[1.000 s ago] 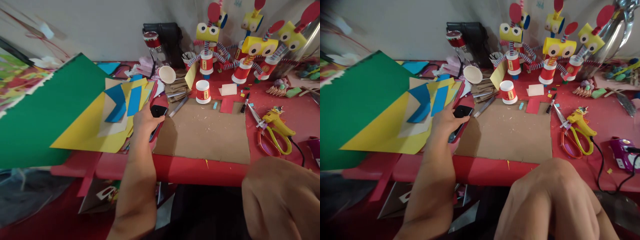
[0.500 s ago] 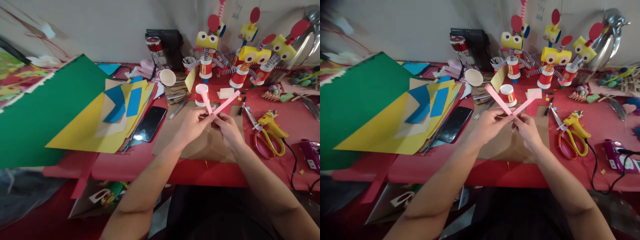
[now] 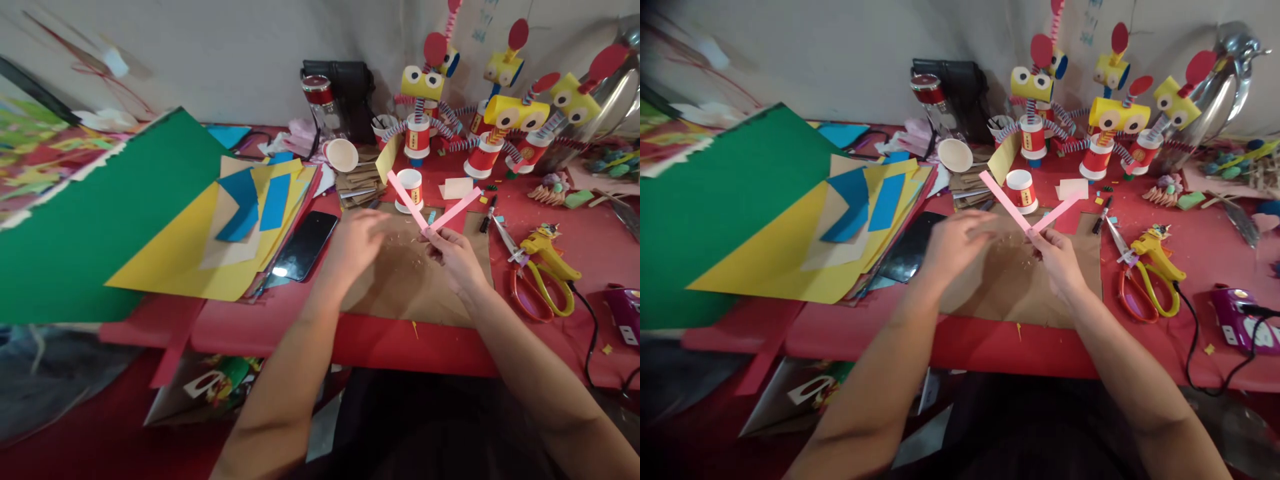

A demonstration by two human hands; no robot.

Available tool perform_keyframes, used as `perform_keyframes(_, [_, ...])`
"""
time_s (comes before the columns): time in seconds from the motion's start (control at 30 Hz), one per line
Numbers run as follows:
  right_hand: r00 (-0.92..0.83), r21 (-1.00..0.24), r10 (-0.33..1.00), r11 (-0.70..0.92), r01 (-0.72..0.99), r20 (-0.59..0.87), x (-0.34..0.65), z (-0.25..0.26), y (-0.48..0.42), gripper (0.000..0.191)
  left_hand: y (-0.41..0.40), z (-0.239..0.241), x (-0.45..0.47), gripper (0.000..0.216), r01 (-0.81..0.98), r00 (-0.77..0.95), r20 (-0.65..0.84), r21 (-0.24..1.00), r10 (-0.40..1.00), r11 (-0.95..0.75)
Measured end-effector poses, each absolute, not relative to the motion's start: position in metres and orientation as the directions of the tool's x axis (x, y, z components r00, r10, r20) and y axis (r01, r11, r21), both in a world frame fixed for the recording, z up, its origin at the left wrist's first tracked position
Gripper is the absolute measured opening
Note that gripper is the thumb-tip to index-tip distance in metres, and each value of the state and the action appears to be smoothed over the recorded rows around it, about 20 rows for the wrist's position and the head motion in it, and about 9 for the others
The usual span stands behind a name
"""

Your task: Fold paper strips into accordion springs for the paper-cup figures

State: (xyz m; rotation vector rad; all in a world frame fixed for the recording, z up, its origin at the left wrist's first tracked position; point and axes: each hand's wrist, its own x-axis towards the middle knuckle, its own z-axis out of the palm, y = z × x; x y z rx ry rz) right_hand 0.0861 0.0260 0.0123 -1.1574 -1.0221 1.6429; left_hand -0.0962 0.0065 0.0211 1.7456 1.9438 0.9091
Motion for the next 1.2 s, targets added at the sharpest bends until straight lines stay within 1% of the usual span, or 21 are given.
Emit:
perform_keyframes(0.07, [-0.205,-0.943,0.945,-0.291,-0.164,-0.256,0.086,0.012,0.025,0.03,0.0,0.022,-0.131,0.051,0.797,-0.313,0.116,0.572,0.942,0.194])
perform_keyframes(0.1, [-0.21,-0.945,0.945,-0.287,-0.156,-0.252,0.086,0.012,0.025,0.029,-0.004,0.021,-0.147,0.061,0.82,-0.396,0.045,0.467,0.917,0.331])
perform_keyframes(0.13, [-0.216,-0.948,0.944,-0.282,-0.149,-0.247,0.085,0.012,0.024,0.029,-0.007,0.019,-0.16,0.067,0.812,-0.468,-0.026,0.381,0.883,0.442])
perform_keyframes(0.17, [-0.222,-0.949,0.944,-0.279,-0.145,-0.244,0.084,0.012,0.023,0.03,-0.01,0.017,-0.17,0.069,0.805,-0.503,-0.071,0.326,0.861,0.497])
perform_keyframes(0.23, [-0.232,-0.949,0.942,-0.281,-0.144,-0.243,0.083,0.012,0.022,0.031,-0.013,0.012,-0.179,0.068,0.804,-0.519,-0.091,0.284,0.85,0.522])
perform_keyframes(0.43, [-0.219,-0.944,0.944,-0.284,-0.169,-0.245,0.084,0.011,0.023,0.034,-0.01,0.007,-0.174,0.061,0.822,-0.493,-0.03,0.312,0.869,0.477])
perform_keyframes(0.57, [-0.232,-0.945,0.944,-0.276,-0.177,-0.233,0.084,0.011,0.023,0.035,-0.01,0.006,-0.179,0.066,0.796,-0.518,-0.047,0.341,0.854,0.501])
perform_keyframes(0.63, [-0.241,-0.945,0.94,-0.285,-0.164,-0.242,0.084,0.011,0.023,0.036,-0.011,0.008,-0.177,0.071,0.795,-0.514,-0.026,0.359,0.857,0.488])
perform_keyframes(0.67, [-0.245,-0.943,0.937,-0.292,-0.157,-0.249,0.083,0.01,0.022,0.037,-0.011,0.009,-0.172,0.072,0.807,-0.494,0.008,0.375,0.869,0.455])
perform_keyframes(0.73, [-0.252,-0.94,0.931,-0.307,-0.151,-0.264,0.082,0.01,0.021,0.037,-0.01,0.012,-0.155,0.072,0.86,-0.404,0.171,0.404,0.899,0.31])
perform_keyframes(0.77, [-0.258,-0.938,0.928,-0.313,-0.148,-0.269,0.082,0.01,0.02,0.037,-0.008,0.014,-0.142,0.061,0.867,-0.343,0.239,0.453,0.908,0.208])
perform_keyframes(0.8, [-0.264,-0.937,0.925,-0.317,-0.144,-0.272,0.082,0.01,0.02,0.036,-0.006,0.017,-0.127,0.048,0.837,-0.288,0.269,0.536,0.919,0.106])
perform_keyframes(0.83, [-0.269,-0.937,0.923,-0.319,-0.144,-0.274,0.081,0.009,0.02,0.036,-0.003,0.019,-0.11,0.035,0.756,-0.23,0.247,0.655,0.941,0.013])
perform_keyframes(0.87, [-0.271,-0.935,0.923,-0.321,-0.15,-0.274,0.081,0.009,0.021,0.036,0.001,0.021,-0.094,0.025,0.617,-0.169,0.182,0.786,0.969,-0.039])
perform_keyframes(0.9, [-0.268,-0.932,0.924,-0.323,-0.164,-0.273,0.081,0.008,0.022,0.036,0.006,0.023,-0.078,0.019,0.458,-0.099,0.111,0.887,0.989,-0.054])
perform_keyframes(0.93, [-0.26,-0.928,0.927,-0.324,-0.184,-0.272,0.082,0.007,0.024,0.036,0.011,0.025,-0.063,0.018,0.305,-0.035,0.054,0.951,0.998,-0.041])
perform_keyframes(0.97, [-0.246,-0.923,0.93,-0.325,-0.206,-0.272,0.082,0.006,0.026,0.035,0.015,0.025,-0.051,0.016,0.182,-0.016,0.028,0.983,0.999,-0.024])
perform_keyframes(1.03, [-0.211,-0.914,0.936,-0.328,-0.24,-0.28,0.083,0.004,0.03,0.031,0.022,0.023,-0.036,0.013,0.028,-0.041,-0.014,0.999,0.999,0.015])
perform_keyframes(1.2, [-0.14,-0.922,0.949,-0.308,-0.236,-0.281,0.085,0.004,0.033,0.023,0.024,0.003,-0.03,0.015,-0.185,-0.14,-0.073,0.982,0.987,0.046])
